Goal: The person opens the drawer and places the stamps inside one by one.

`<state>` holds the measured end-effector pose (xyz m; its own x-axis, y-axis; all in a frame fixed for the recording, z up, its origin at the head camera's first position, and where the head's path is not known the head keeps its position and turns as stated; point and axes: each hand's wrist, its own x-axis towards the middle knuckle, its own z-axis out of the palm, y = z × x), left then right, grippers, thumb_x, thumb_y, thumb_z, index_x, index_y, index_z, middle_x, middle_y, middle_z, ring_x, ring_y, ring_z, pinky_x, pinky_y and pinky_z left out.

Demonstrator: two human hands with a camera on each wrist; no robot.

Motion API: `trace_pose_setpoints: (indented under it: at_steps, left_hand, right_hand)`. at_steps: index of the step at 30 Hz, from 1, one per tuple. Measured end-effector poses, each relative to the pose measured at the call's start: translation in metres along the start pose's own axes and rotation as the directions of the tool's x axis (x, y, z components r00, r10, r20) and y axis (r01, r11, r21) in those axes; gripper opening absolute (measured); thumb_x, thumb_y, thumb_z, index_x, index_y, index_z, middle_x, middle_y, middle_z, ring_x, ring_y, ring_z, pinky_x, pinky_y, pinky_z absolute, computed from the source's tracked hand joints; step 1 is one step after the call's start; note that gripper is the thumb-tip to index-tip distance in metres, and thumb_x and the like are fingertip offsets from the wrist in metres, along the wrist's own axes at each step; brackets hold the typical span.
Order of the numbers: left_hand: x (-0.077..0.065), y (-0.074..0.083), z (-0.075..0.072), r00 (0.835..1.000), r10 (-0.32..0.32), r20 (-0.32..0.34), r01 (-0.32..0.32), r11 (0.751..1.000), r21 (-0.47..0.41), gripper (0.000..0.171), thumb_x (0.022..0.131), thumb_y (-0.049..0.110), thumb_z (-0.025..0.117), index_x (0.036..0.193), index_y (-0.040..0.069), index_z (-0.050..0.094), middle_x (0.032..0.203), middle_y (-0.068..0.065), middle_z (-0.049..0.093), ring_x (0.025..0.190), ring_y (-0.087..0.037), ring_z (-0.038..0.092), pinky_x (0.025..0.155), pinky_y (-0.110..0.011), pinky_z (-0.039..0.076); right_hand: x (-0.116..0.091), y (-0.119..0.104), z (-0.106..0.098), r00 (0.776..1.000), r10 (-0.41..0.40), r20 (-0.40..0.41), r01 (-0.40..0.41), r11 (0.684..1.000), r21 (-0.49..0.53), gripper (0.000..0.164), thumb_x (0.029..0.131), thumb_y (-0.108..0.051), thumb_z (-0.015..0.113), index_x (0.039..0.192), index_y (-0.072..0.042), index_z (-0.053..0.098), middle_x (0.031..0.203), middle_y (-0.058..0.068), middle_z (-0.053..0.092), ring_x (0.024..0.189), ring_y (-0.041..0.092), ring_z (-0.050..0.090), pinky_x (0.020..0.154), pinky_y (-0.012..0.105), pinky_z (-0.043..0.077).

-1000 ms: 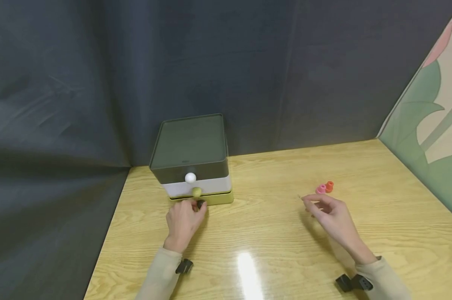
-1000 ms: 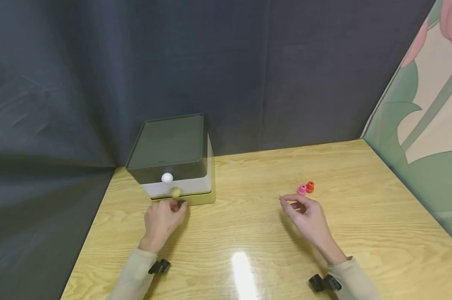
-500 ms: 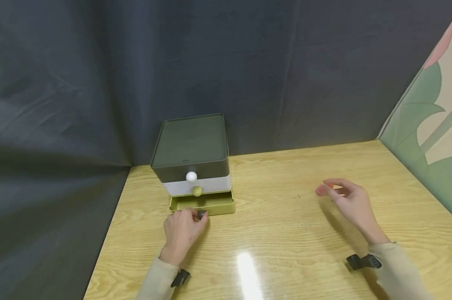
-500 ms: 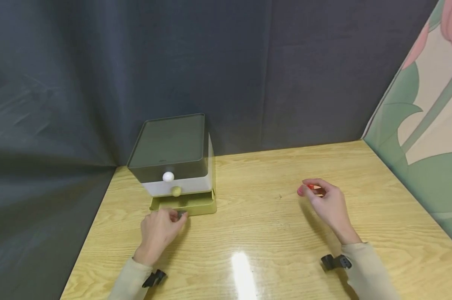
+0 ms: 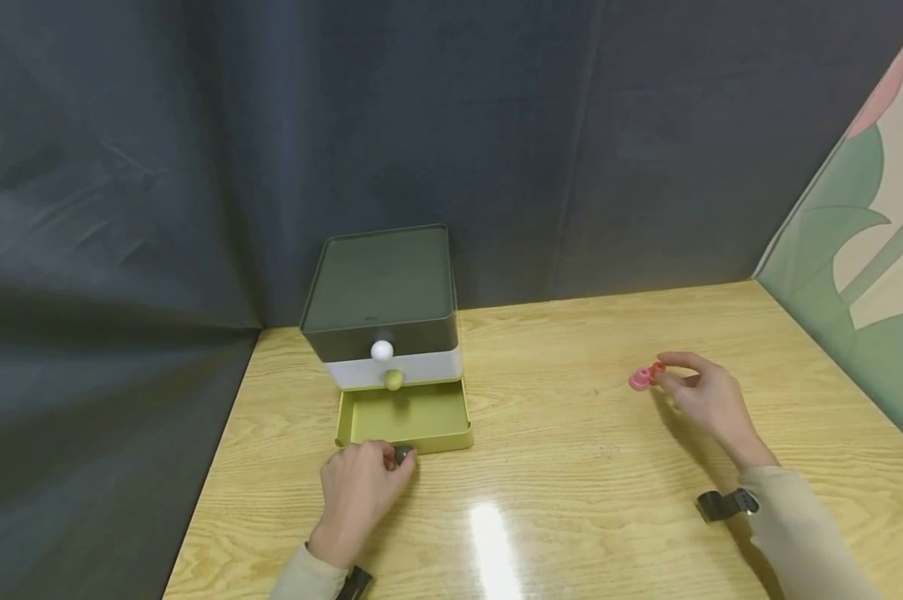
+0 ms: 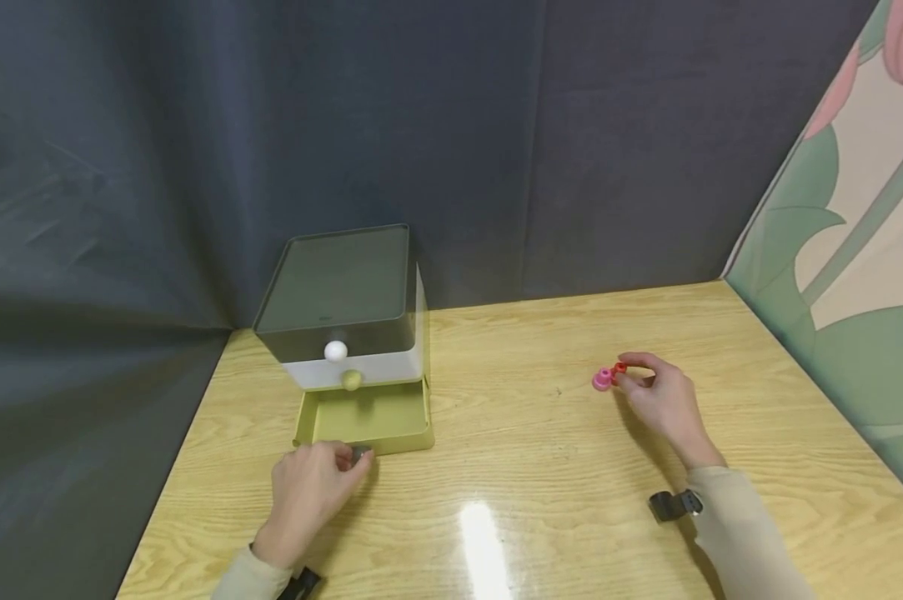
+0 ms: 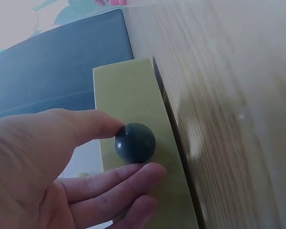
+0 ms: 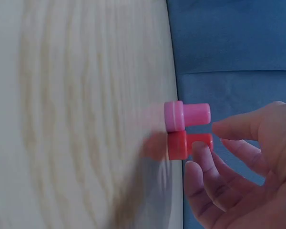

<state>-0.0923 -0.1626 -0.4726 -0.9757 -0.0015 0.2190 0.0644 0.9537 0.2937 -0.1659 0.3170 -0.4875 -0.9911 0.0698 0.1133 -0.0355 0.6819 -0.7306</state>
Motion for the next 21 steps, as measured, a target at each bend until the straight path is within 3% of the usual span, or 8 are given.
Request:
trace_pose_setpoints:
  at_steps: [4,7,9,12,14,21]
  left_hand:
    - [-0.0057,0.0006,-0.0015,1.000,-0.006,0.004,0.006,1.000,-0.002,0.034,0.089,0.042,0.082,0.063,0.022,0.072,0.054,0.010,0.061,0.047,-0.007,0.045,0.047,-0.026,0.034]
    - [-0.0073,0.0004,-0.0016,1.000,-0.009,0.001,0.009,1.000,-0.002,0.030,0.089,0.044,0.082,0.071,0.020,0.077,0.061,0.007,0.067,0.049,-0.007,0.048,0.047,-0.026,0.036]
    - [-0.0073,-0.0001,-0.0015,1.000,-0.008,-0.002,0.008,1.000,-0.003,0.030,0.089,0.044,0.082,0.072,0.019,0.078,0.062,0.007,0.068,0.049,-0.007,0.048,0.047,-0.026,0.036]
    - [-0.0071,-0.0015,-0.0011,1.000,-0.004,-0.016,0.004,1.000,0.001,0.031,0.089,0.042,0.082,0.070,0.019,0.076,0.060,0.007,0.066,0.048,-0.006,0.045,0.047,-0.025,0.035]
    - [-0.0070,-0.0024,-0.0011,1.000,-0.002,-0.022,0.002,1.000,0.000,0.032,0.090,0.041,0.083,0.067,0.019,0.074,0.057,0.008,0.063,0.047,-0.006,0.043,0.046,-0.024,0.034]
    - [-0.0093,-0.0057,-0.0016,1.000,-0.026,-0.004,0.026,1.000,-0.010,0.036,0.090,0.042,0.081,0.064,0.022,0.069,0.053,0.010,0.055,0.048,-0.008,0.044,0.046,-0.026,0.033]
  right_hand:
    - [0.0044,0.0030,0.0020,1.000,0.012,0.012,-0.011,0.999,-0.040,0.043,0.105,-0.024,0.066,0.138,0.003,0.065,0.127,0.033,0.071,0.085,0.004,0.069,0.060,0.022,0.053]
    - [0.0060,0.0041,0.0028,1.000,0.018,0.009,-0.017,0.998,-0.063,0.041,0.105,-0.026,0.067,0.135,0.002,0.068,0.132,0.031,0.070,0.094,0.020,0.075,0.064,0.019,0.051]
    - [0.0065,0.0050,0.0028,1.000,0.019,0.007,-0.018,0.997,-0.072,0.040,0.105,-0.027,0.067,0.134,0.001,0.068,0.134,0.031,0.069,0.101,0.032,0.075,0.066,0.018,0.051]
    - [0.0077,0.0056,0.0026,1.000,0.018,0.006,-0.018,0.997,-0.078,0.040,0.105,-0.029,0.067,0.133,0.000,0.069,0.133,0.031,0.070,0.104,0.038,0.074,0.067,0.018,0.050]
    - [0.0087,0.0064,0.0023,1.000,0.015,0.004,-0.014,0.996,-0.084,0.040,0.105,-0.030,0.067,0.132,0.000,0.069,0.131,0.031,0.070,0.101,0.033,0.075,0.066,0.019,0.050]
    - [0.0074,0.0081,-0.0044,1.000,-0.012,-0.024,0.010,0.996,-0.084,0.038,0.105,-0.026,0.068,0.132,0.000,0.070,0.125,0.031,0.073,0.082,-0.012,0.059,0.064,0.018,0.051]
